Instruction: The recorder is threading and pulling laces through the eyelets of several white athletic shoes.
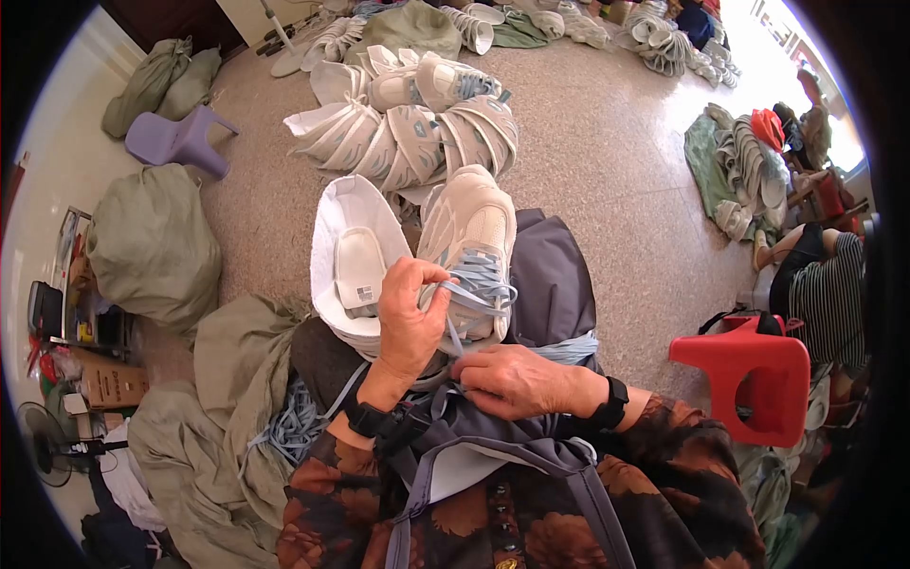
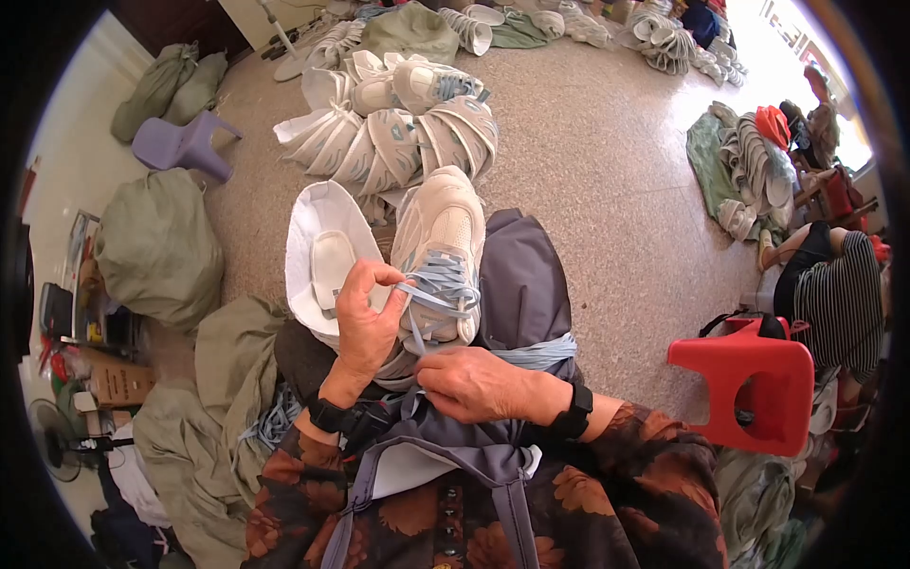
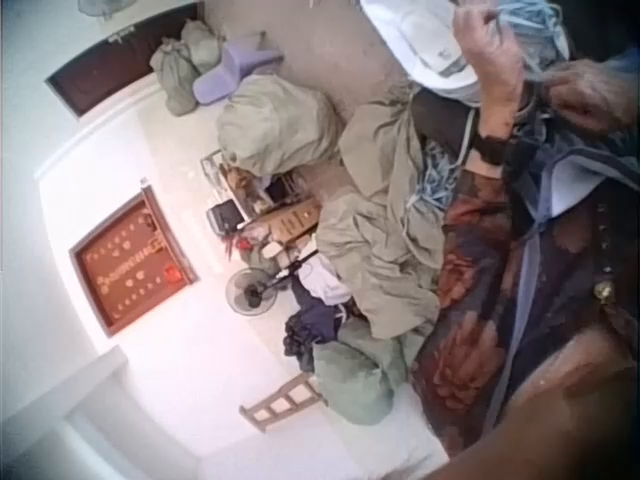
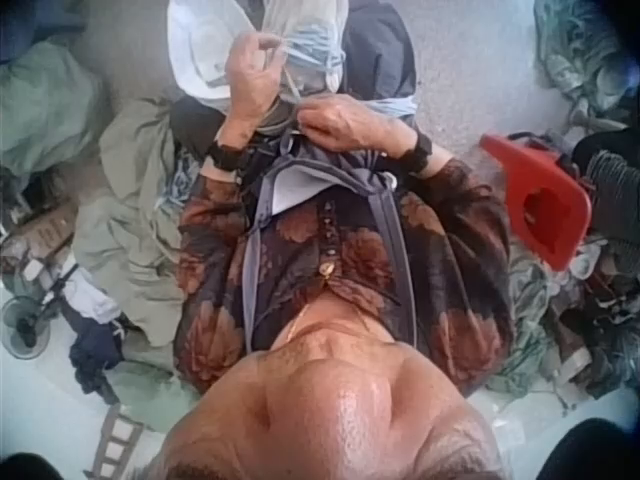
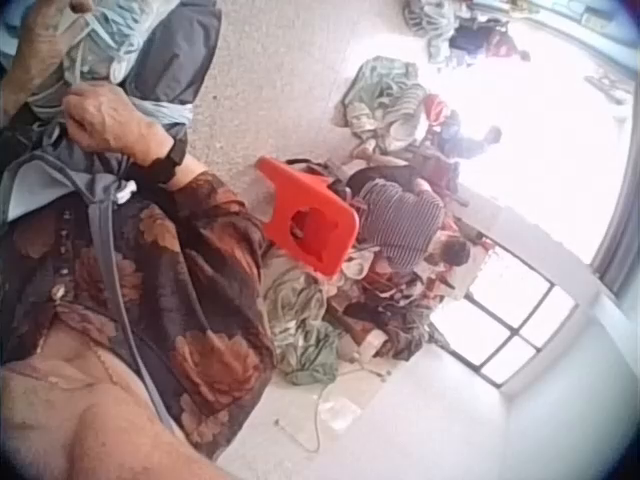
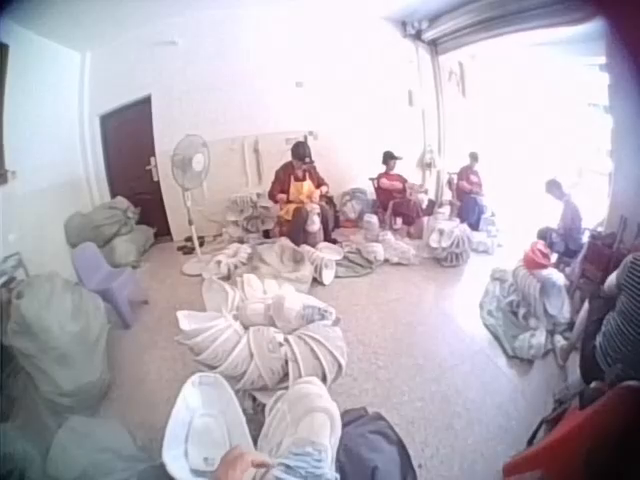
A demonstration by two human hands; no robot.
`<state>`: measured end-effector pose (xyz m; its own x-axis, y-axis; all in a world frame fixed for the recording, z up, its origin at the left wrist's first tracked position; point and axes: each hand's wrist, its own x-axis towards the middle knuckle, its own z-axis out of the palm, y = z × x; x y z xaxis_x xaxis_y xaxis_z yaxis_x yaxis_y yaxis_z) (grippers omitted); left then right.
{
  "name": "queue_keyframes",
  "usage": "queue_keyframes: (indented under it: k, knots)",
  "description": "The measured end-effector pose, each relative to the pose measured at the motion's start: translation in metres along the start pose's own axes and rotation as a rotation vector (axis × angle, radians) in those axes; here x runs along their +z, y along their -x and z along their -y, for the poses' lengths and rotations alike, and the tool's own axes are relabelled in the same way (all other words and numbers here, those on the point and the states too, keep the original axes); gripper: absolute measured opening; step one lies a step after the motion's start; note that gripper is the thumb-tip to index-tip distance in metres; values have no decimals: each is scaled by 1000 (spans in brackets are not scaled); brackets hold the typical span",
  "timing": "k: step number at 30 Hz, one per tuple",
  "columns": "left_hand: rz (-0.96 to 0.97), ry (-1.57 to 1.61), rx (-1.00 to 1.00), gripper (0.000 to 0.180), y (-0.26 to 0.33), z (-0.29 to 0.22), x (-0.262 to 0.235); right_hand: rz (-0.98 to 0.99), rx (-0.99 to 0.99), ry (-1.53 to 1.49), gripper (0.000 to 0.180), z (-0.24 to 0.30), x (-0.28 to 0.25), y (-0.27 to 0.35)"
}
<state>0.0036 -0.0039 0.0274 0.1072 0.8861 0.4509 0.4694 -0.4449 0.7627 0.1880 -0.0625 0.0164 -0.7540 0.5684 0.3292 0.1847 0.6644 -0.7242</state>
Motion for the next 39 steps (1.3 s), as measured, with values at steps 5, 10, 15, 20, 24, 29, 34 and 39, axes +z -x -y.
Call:
queue_keyframes:
  k: [5, 10, 15, 20, 24, 29, 34, 39]
  knots:
    - [-22, 56, -73, 10, 15, 13, -2, 26, 167, 84, 15, -4, -17, 25]
    - [-12, 61, -214, 10, 35, 32, 3, 113, 343, -9, 16, 1, -32, 46]
    - [-39, 42, -190, 9, 36, 38, 9, -258, 255, -34, 13, -5, -40, 40]
    - [-26, 37, -234, 8, 29, 33, 3, -444, 541, 26, 26, -27, -29, 41]
    - [-4, -43, -146, 9, 26, 31, 5, -380, 611, -25, 40, -32, -19, 38]
    - [5, -85, -13, 14, 28, 34, 0, -346, 666, -19, 38, -38, -12, 29]
    - [-5, -62, 4, 18, 32, 20, -9, -361, 687, -76, 44, -40, -10, 31]
    - [163, -271, -7, 17, 44, 40, -10, -433, 566, 103, 55, -45, 1, 25]
